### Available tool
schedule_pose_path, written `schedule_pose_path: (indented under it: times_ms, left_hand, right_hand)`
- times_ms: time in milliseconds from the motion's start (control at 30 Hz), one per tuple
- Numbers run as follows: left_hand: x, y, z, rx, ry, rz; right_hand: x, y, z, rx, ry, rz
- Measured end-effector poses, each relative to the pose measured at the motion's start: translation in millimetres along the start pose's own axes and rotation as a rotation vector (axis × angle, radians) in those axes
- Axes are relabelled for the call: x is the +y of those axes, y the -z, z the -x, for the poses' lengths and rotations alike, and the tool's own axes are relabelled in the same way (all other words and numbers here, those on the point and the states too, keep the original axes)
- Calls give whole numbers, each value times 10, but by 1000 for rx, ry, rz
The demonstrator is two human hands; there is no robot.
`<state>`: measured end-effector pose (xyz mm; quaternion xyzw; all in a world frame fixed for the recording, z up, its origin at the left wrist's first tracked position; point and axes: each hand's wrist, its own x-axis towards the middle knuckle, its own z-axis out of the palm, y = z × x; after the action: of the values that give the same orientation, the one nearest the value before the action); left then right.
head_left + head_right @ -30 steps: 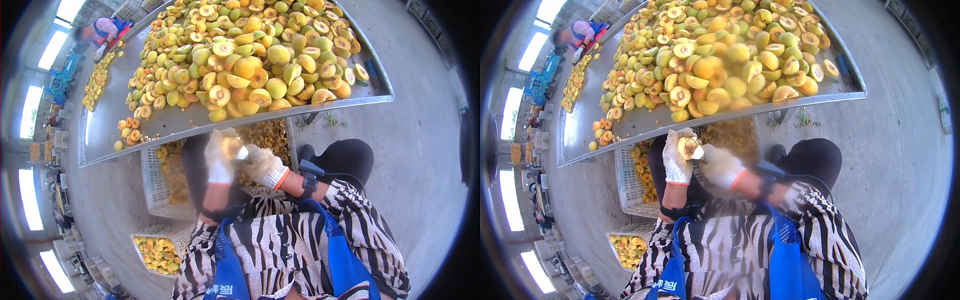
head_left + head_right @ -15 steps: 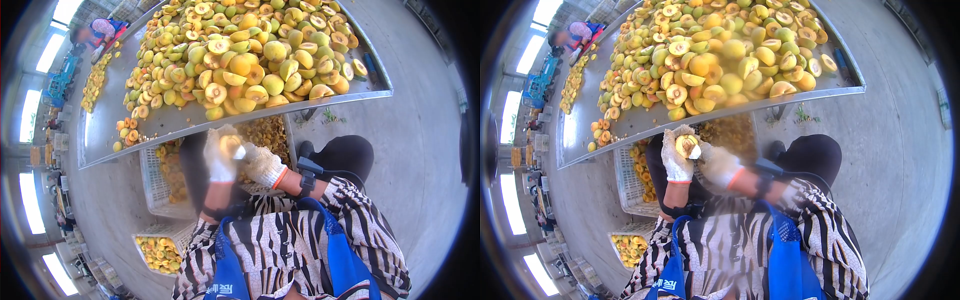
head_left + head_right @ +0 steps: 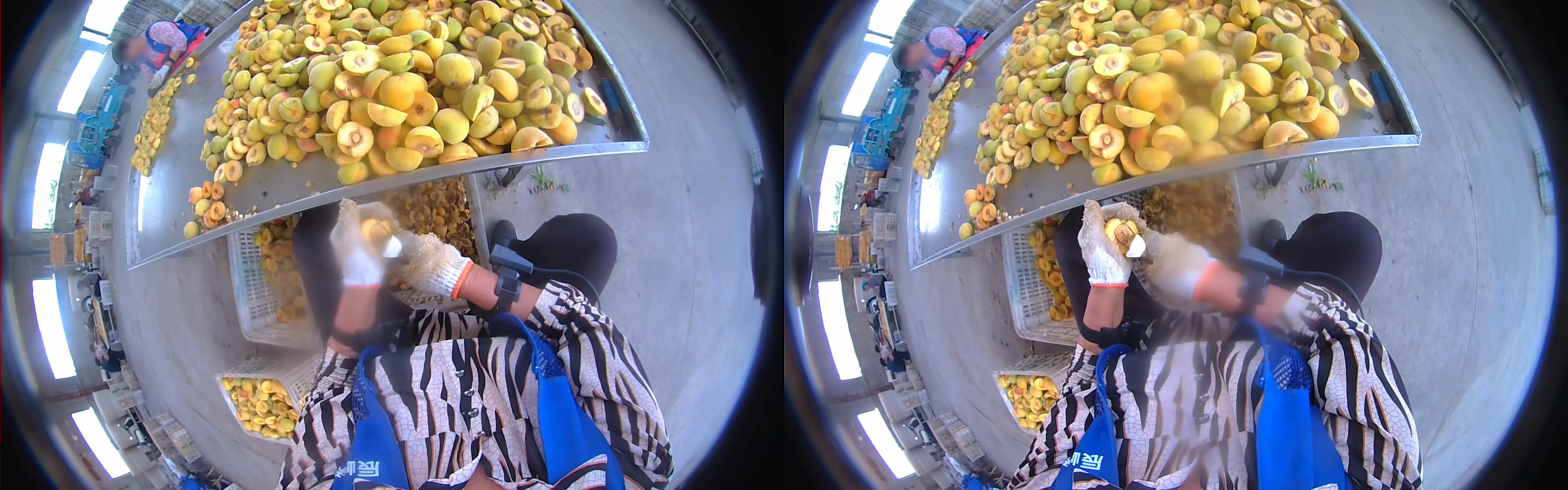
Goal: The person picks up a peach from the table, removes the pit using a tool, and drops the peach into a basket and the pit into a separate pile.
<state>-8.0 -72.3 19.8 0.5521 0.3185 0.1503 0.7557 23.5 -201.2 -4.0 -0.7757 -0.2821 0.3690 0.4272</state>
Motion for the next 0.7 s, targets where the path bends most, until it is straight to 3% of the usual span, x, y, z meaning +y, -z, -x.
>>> schedule_pose_path:
  times_ms: [233, 300, 400, 533, 600, 667, 700]
  left_hand:
    - [-160, 199, -168, -144, -101, -119]
    - [-194, 277, -233, -238, -225, -271]
    - [-239, 304, -222, -232, -127, -258]
    - [-222, 224, -192, -115, 106, -26]
    - [-382, 335, -291, -141, -27, -116]
    - [-272, 302, -256, -161, 49, -20]
    - [-335, 366, -293, -227, -61, -125]
  right_hand:
    - [88, -82, -49, -80, 81, -206]
    - [65, -20, -40, -161, 48, -278]
    - [238, -191, -72, -15, 150, 18]
    - [98, -106, -45, -166, 47, -225]
    - [34, -48, -31, -185, -7, -305]
    - [-164, 167, 48, -310, -136, -403]
    - [-211, 231, 77, -372, -201, -453]
